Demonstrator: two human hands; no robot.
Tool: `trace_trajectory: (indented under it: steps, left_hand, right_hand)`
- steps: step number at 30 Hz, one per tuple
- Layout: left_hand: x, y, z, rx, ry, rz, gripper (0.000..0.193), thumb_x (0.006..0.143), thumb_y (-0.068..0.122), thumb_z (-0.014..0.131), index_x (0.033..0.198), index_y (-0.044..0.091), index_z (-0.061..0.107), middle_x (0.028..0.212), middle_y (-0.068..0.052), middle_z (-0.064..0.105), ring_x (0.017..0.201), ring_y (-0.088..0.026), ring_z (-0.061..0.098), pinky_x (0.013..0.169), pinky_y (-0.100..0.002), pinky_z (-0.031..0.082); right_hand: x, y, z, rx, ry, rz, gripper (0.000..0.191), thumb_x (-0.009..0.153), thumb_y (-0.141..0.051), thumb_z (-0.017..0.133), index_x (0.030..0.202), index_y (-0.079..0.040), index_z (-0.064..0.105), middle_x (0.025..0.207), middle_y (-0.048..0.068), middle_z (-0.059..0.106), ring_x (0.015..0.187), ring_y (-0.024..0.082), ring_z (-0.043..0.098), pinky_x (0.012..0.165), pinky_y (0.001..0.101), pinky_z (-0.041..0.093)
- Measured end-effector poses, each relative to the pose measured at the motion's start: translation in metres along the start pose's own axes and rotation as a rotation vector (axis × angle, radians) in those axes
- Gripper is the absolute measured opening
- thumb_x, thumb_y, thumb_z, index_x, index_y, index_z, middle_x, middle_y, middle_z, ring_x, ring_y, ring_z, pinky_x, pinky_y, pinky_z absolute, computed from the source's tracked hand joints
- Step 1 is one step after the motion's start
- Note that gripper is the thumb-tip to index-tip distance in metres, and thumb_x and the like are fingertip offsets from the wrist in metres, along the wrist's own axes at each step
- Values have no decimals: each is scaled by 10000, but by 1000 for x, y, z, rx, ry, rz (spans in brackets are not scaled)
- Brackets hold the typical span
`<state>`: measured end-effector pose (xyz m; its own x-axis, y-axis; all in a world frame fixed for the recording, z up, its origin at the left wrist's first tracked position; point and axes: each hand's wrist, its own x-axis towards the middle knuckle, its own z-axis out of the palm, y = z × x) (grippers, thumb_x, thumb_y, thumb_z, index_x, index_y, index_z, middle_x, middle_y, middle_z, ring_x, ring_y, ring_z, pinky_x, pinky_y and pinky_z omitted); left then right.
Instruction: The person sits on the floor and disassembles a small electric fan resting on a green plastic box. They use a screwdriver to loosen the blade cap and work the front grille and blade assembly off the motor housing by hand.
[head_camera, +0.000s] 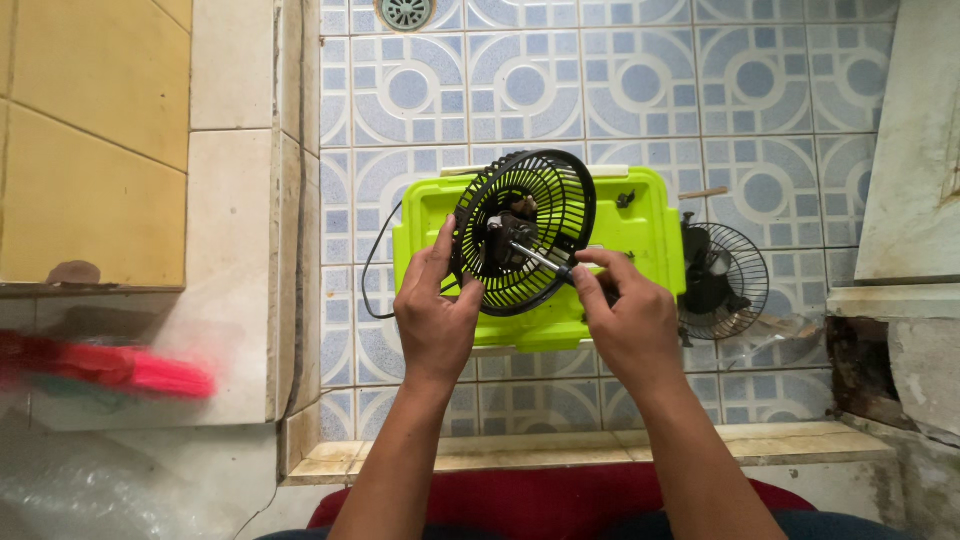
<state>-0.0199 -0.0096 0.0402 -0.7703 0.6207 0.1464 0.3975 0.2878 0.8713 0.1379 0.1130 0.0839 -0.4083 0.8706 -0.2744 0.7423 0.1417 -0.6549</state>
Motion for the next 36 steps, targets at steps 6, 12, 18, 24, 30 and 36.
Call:
trace_trajectory:
  steps: [6, 12, 18, 24, 30, 36]
  left_hand:
    - [0, -2, 0, -12, 3, 22, 727, 784, -12, 692, 1483, 138, 563, 1085, -102, 697, 916, -224, 697, 775, -351, 562]
    - [1, -2, 0, -14, 1, 16, 730, 784, -8, 693, 1487, 141, 560, 1078, -98, 698, 913, -222, 694, 783, -352, 560]
    - [-1, 0, 0, -10, 7, 35, 744, 776, -7, 695, 1492, 144, 562, 1088, -99, 690, 917, -223, 687, 792, -354, 558]
    - [-1, 1, 1, -19, -3, 33, 741, 768, 1, 702, 1481, 149, 571, 1105, -96, 691, 912, -220, 687, 769, -347, 557]
    - [0, 0, 1, -17, 3, -1, 727, 780, 6, 697, 1480, 156, 570, 1086, -85, 697, 903, -211, 693, 756, -343, 554]
    - [-1, -1, 1, -14, 6, 23, 736, 778, 4, 703, 1486, 152, 566, 1090, -96, 688, 917, -225, 682, 787, -357, 554]
  right_hand:
    - [-1, 3, 1, -26, 132, -381, 215, 831, -156, 812, 1004, -93, 703, 985, 71, 706, 811, 199, 695, 713, 341, 549]
    - [2, 0, 0, 103, 30, -18, 203, 988, -228, 709, 1165, -133, 738, 775, 80, 738, 660, 162, 676, 632, 321, 537]
    - [-2, -5, -2, 177, 80, -170, 191, 909, -188, 756, 1064, -92, 702, 807, 34, 760, 636, 98, 685, 586, 273, 530]
    - [-6, -4, -1, 62, 177, -436, 214, 832, -109, 796, 1021, -84, 698, 978, 48, 712, 686, 159, 657, 624, 308, 524]
    - [0, 1, 1, 225, 42, -105, 163, 973, -183, 680, 1117, -111, 703, 878, 29, 763, 695, 93, 688, 631, 270, 556]
    - [-1, 0, 1, 224, 41, -120, 169, 935, -162, 719, 1091, -102, 704, 827, 49, 763, 652, 105, 679, 594, 278, 536]
